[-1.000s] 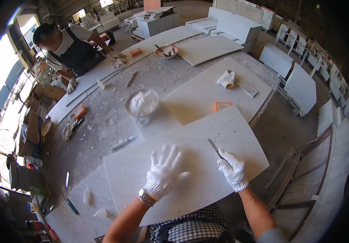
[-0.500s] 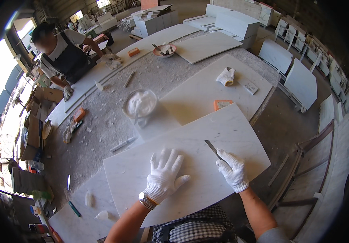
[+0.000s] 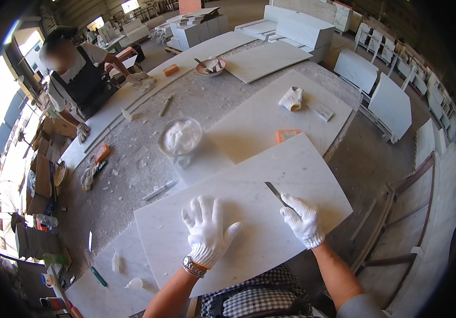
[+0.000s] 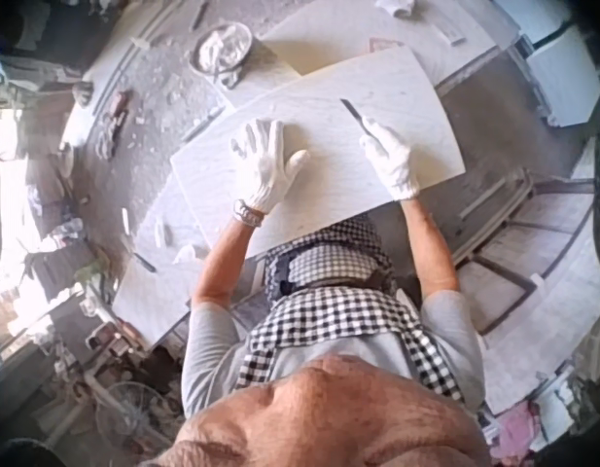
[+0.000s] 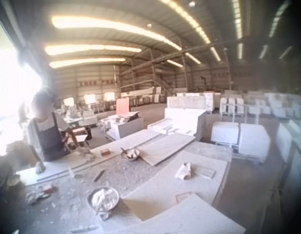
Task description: The person scrapes a white rectangular panel with a metal scraper, then lifts and places it on a stack. The person repeats the scraping process on another panel. The person wears gloves and works at a table in a workshop.
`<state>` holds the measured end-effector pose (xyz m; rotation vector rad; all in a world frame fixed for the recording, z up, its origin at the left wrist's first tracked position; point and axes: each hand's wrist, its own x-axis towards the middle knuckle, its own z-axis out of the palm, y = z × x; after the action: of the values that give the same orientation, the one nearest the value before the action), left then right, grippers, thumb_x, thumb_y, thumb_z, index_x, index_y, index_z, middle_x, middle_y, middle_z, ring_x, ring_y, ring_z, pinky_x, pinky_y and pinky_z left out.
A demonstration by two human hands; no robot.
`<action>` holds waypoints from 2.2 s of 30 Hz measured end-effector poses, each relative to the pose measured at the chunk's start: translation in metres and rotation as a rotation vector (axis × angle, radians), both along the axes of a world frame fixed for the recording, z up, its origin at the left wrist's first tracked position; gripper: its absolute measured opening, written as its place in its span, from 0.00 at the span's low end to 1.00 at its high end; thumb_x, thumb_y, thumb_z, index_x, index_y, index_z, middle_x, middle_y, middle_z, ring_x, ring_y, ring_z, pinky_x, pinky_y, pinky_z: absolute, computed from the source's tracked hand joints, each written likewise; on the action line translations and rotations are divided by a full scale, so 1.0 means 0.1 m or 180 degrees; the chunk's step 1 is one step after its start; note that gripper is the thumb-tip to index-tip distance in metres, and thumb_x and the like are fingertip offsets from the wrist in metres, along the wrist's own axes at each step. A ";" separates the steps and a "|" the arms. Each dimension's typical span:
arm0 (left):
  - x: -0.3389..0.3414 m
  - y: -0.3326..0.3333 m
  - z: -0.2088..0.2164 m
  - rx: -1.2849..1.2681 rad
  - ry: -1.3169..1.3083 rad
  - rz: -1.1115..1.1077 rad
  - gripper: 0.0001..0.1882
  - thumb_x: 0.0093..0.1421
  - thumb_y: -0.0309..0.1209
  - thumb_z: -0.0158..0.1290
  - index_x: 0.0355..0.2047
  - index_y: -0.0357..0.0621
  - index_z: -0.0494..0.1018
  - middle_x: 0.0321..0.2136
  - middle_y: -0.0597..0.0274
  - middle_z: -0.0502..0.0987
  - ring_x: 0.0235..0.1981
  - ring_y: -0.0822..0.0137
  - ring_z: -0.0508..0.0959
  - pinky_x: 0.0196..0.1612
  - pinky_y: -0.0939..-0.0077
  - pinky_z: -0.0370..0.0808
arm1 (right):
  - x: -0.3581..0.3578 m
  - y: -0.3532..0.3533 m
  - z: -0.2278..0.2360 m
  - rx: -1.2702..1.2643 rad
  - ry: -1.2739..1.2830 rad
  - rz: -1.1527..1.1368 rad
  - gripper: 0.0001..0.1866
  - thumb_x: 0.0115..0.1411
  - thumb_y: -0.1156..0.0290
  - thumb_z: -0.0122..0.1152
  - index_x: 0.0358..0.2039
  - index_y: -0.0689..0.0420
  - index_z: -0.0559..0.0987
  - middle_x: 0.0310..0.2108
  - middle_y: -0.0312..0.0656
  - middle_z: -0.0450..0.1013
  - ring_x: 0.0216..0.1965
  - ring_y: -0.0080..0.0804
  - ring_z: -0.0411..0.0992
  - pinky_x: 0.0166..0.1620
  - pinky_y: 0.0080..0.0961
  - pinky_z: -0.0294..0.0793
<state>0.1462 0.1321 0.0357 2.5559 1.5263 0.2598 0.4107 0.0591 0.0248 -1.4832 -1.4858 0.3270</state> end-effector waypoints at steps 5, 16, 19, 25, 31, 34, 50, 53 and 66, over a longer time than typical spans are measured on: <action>0.15 0.23 -0.10 0.0196 -0.0324 -0.0168 0.42 0.64 0.54 0.57 0.69 0.39 0.62 0.68 0.27 0.57 0.72 0.29 0.53 0.70 0.23 0.42 | 0.02 0.03 -0.02 0.0327 -0.0261 0.0102 0.17 0.63 0.75 0.68 0.52 0.66 0.81 0.29 0.44 0.78 0.23 0.26 0.75 0.28 0.25 0.75; 0.10 0.42 -0.02 0.0110 -0.0253 -0.0275 0.40 0.66 0.54 0.54 0.69 0.41 0.62 0.70 0.40 0.61 0.73 0.40 0.56 0.72 0.28 0.43 | -0.01 0.00 -0.01 0.0031 -0.0054 -0.0054 0.16 0.61 0.70 0.71 0.48 0.63 0.84 0.34 0.52 0.81 0.34 0.50 0.80 0.38 0.35 0.81; 0.11 0.17 -0.04 0.0388 -0.0110 -0.1629 0.39 0.69 0.58 0.48 0.69 0.43 0.64 0.70 0.47 0.64 0.74 0.45 0.57 0.74 0.35 0.46 | 0.00 0.02 -0.01 0.0246 -0.0364 -0.0003 0.17 0.64 0.73 0.68 0.52 0.65 0.81 0.28 0.43 0.78 0.22 0.26 0.75 0.28 0.26 0.76; 0.09 0.09 -0.05 -0.0097 0.0116 -0.1931 0.40 0.70 0.62 0.42 0.72 0.47 0.60 0.74 0.51 0.57 0.76 0.49 0.52 0.75 0.36 0.42 | -0.01 0.02 -0.02 0.0256 -0.0170 0.0025 0.17 0.64 0.73 0.69 0.52 0.65 0.81 0.28 0.44 0.78 0.22 0.29 0.74 0.28 0.28 0.76; 0.09 0.39 -0.02 0.0339 -0.0215 -0.1050 0.39 0.66 0.56 0.53 0.68 0.41 0.65 0.70 0.39 0.61 0.74 0.36 0.54 0.73 0.30 0.42 | 0.00 0.01 0.03 0.0456 -0.0495 -0.0036 0.16 0.63 0.73 0.70 0.50 0.65 0.83 0.40 0.51 0.83 0.38 0.43 0.83 0.42 0.32 0.83; 0.15 0.21 -0.01 0.0109 -0.0261 -0.1412 0.39 0.66 0.56 0.53 0.67 0.41 0.66 0.70 0.39 0.61 0.72 0.34 0.56 0.71 0.27 0.44 | -0.01 0.01 0.05 0.0235 -0.0154 -0.0060 0.15 0.62 0.71 0.70 0.48 0.64 0.84 0.44 0.53 0.83 0.44 0.49 0.82 0.47 0.35 0.83; 1.20 0.83 0.02 0.0404 0.0215 -0.2369 0.40 0.69 0.62 0.43 0.70 0.45 0.64 0.73 0.53 0.60 0.75 0.50 0.54 0.75 0.38 0.45 | 0.00 -0.09 -0.03 -0.0002 0.2856 -0.0549 0.21 0.70 0.74 0.60 0.61 0.68 0.74 0.27 0.41 0.78 0.24 0.25 0.75 0.32 0.26 0.80; 1.42 1.04 0.03 0.0314 0.0387 -0.2323 0.41 0.70 0.63 0.41 0.72 0.47 0.61 0.74 0.54 0.57 0.76 0.50 0.51 0.76 0.40 0.40 | 0.02 -0.09 -0.02 0.0070 0.2972 -0.0534 0.22 0.71 0.73 0.59 0.61 0.70 0.74 0.28 0.41 0.78 0.24 0.25 0.75 0.34 0.27 0.81; 1.57 1.17 0.01 0.0673 -0.0211 -0.1499 0.41 0.66 0.59 0.51 0.68 0.41 0.63 0.71 0.45 0.59 0.73 0.39 0.53 0.72 0.34 0.44 | 0.05 -0.12 -0.10 0.0182 0.2727 -0.0241 0.20 0.73 0.75 0.53 0.63 0.65 0.73 0.27 0.44 0.77 0.22 0.29 0.73 0.28 0.29 0.79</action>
<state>0.3037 0.2487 0.0370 2.9371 0.8739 0.4557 0.4160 0.0472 0.0147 -1.1219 -0.7394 0.7536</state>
